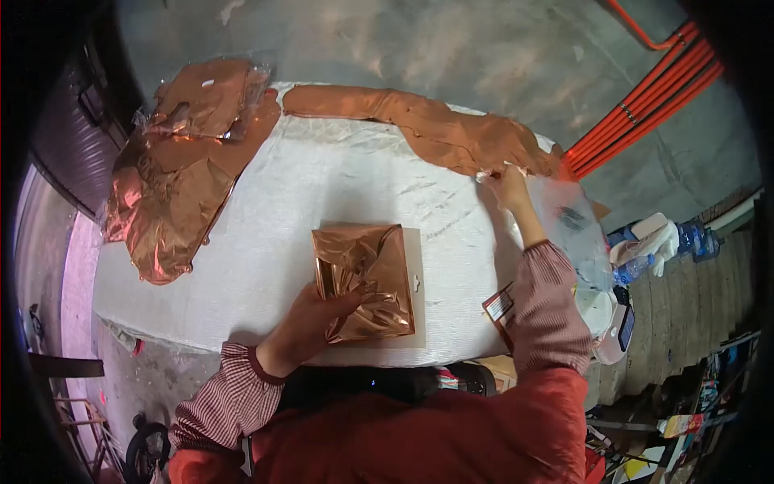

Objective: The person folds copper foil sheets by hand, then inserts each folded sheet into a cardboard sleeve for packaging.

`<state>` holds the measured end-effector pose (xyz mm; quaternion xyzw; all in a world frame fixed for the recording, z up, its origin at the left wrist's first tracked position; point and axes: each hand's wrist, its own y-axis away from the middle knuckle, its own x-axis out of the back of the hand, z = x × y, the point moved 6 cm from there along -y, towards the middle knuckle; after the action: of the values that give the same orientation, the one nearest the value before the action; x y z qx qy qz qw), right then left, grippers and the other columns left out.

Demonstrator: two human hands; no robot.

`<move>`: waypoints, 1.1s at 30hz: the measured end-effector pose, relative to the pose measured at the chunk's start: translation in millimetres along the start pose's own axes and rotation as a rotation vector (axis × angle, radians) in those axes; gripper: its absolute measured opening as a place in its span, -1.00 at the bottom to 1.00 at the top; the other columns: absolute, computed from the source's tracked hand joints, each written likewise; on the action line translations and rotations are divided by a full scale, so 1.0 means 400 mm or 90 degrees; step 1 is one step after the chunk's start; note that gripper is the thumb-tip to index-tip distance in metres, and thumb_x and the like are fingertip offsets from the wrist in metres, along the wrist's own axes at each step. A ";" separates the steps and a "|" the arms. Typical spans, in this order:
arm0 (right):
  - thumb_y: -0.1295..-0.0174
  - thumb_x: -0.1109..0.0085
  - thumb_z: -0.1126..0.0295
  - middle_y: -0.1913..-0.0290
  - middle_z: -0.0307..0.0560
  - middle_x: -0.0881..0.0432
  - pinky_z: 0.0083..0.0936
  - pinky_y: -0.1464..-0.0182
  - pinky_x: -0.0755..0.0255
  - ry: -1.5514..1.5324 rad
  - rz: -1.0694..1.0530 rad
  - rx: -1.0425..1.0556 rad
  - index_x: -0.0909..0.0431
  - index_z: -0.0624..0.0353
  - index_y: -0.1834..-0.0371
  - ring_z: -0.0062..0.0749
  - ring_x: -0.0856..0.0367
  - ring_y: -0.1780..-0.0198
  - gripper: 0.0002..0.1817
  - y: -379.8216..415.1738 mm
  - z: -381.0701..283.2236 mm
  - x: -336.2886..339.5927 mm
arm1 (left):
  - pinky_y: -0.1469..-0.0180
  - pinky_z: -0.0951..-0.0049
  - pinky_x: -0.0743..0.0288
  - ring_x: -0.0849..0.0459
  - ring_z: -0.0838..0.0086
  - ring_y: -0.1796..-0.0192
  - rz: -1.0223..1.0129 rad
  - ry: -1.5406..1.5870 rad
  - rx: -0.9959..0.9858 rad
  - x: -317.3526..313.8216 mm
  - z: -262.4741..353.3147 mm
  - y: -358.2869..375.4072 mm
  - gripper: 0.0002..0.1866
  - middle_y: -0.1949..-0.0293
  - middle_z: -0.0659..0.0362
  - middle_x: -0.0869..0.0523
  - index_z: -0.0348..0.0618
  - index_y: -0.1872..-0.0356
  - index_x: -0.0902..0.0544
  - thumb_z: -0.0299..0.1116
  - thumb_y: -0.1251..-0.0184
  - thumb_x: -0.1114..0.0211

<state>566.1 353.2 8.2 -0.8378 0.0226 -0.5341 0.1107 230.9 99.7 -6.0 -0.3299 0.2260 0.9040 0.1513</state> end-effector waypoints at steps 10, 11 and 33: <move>-0.34 -0.10 0.49 0.26 -0.07 -0.67 -0.53 0.19 -0.60 -0.615 -0.473 -0.128 -0.54 0.37 0.01 -0.44 -0.68 0.26 -0.77 0.398 -0.383 -0.085 | -0.12 0.32 -0.58 -0.62 0.31 -0.10 0.038 -0.009 0.033 0.080 -0.011 0.051 -0.64 -0.07 0.01 -0.59 -0.38 -0.17 -0.42 -0.56 -0.37 -0.12; -0.33 -0.10 0.49 0.27 -0.05 -0.65 -0.52 0.19 -0.60 -0.629 -0.483 -0.135 -0.52 0.40 0.02 -0.42 -0.67 0.25 -0.77 0.409 -0.378 -0.095 | 0.20 0.51 -0.45 -0.55 0.52 0.21 0.066 -0.044 0.038 0.088 -0.011 0.053 -0.70 0.14 0.14 -0.61 -0.31 -0.09 -0.47 -0.54 -0.35 -0.16; -0.26 -0.11 0.20 -0.33 0.34 -0.22 -0.10 -0.40 -0.05 -0.175 -0.150 0.346 -0.14 0.40 -0.36 0.22 -0.14 -0.38 -0.30 0.482 -0.524 -0.116 | 0.40 0.60 -0.51 -0.60 0.60 0.44 0.114 -0.220 0.168 0.071 -0.026 -0.058 -0.87 0.38 0.23 -0.65 -0.25 0.15 -0.59 -0.50 -0.31 -0.23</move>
<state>373.1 138.9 11.1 -0.8387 -0.2329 -0.4116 0.2701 225.2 117.9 -39.0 -0.1259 0.3414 0.9195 0.1485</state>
